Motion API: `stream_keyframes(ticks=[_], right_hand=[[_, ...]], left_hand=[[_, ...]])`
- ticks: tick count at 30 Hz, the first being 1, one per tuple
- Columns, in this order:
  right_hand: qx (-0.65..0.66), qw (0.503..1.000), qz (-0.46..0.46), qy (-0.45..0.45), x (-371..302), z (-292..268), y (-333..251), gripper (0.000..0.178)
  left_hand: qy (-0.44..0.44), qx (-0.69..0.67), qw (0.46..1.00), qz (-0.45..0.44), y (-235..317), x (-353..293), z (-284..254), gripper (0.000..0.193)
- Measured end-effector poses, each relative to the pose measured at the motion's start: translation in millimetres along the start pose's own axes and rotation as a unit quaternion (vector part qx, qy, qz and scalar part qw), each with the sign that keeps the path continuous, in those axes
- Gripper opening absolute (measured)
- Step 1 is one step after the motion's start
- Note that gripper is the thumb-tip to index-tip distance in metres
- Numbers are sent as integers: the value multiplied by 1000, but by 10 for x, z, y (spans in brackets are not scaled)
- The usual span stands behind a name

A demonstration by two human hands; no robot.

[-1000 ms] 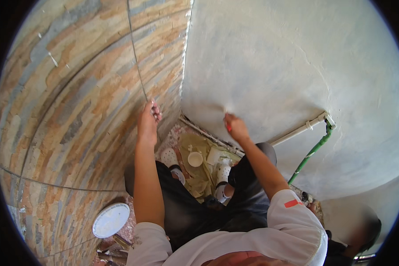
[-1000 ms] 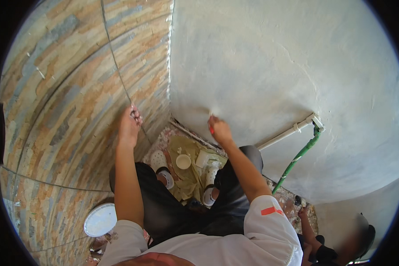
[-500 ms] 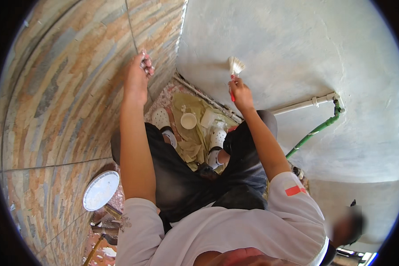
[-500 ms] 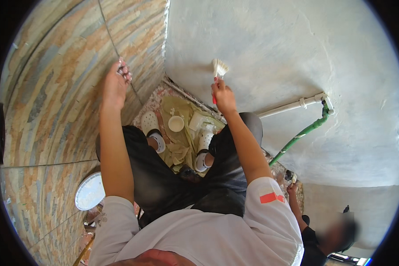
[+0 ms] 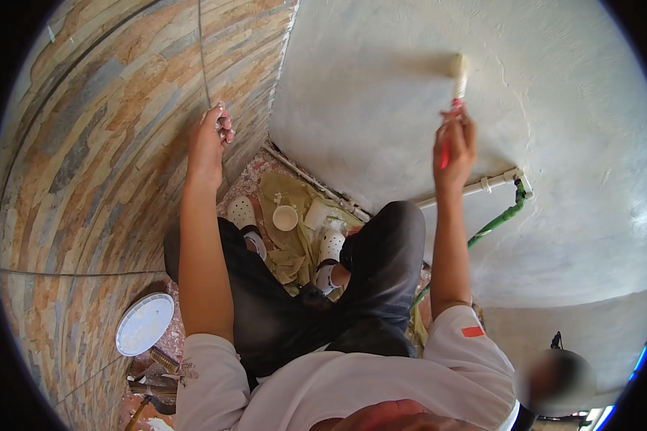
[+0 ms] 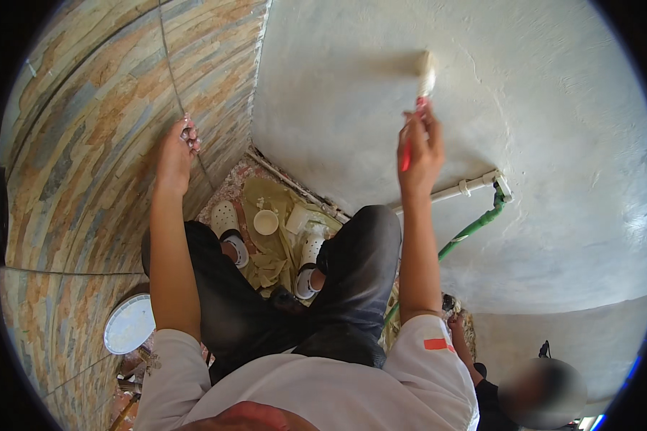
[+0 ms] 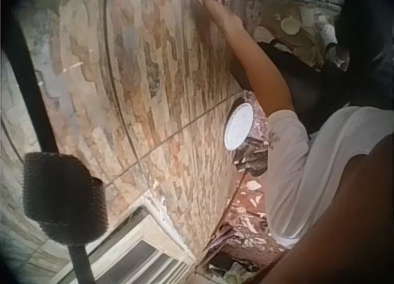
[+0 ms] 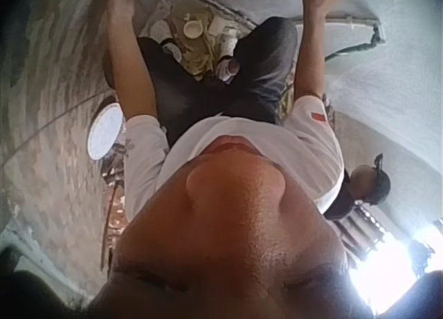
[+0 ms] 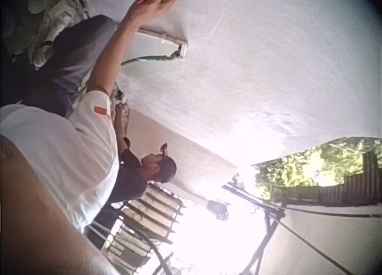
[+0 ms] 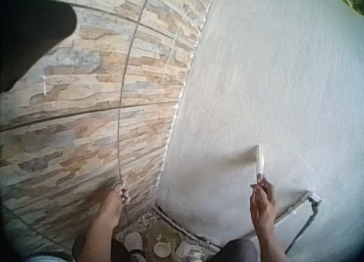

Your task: The recorder is painting an interior wall and pipes with a paintbrush and white paint.

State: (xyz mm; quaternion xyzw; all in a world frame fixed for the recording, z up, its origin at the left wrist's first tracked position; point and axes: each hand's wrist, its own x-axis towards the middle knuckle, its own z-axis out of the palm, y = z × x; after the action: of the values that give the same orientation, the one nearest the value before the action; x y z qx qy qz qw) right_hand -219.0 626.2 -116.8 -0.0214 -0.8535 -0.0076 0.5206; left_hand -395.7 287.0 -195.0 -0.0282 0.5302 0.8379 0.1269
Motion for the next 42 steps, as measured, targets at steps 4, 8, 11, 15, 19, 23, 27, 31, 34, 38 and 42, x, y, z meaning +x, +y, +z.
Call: stream_keyframes(ticks=[4,8,11,15,19,23,27,31,34,38,42], right_hand=[[44,989,14,-141,-1058,527,212,24],[61,926,94,-360,-1687,866,-17,22],[92,942,70,-316,-1352,881,-94,24],[101,993,1,-63,-123,327,-130,27],[-5,994,-57,98,679,69,-182,29],[-4,998,-61,-25,63,588,133,27],[-3,949,-24,-315,-1058,953,-3,28],[108,887,30,-447,-1328,1083,96,15],[183,899,33,-396,-818,865,263,15],[169,963,-83,-193,491,121,32,24],[10,989,-129,77,1272,-202,51,19]], left_hand=[[-23,-15,1000,-2,-57,37,171,24],[-32,5,999,-1,-189,10,120,25],[-25,15,1000,-10,-216,-10,51,26],[-13,12,1000,2,-93,-24,49,26],[-25,10,1000,2,-11,17,81,21],[-29,22,999,14,-34,34,145,24],[-20,11,1000,19,-12,-64,130,27],[-55,44,997,20,-81,-61,91,24],[-45,37,998,4,-156,-42,62,25],[-18,46,999,2,-54,-71,125,26],[-21,44,999,18,-53,14,162,27]])
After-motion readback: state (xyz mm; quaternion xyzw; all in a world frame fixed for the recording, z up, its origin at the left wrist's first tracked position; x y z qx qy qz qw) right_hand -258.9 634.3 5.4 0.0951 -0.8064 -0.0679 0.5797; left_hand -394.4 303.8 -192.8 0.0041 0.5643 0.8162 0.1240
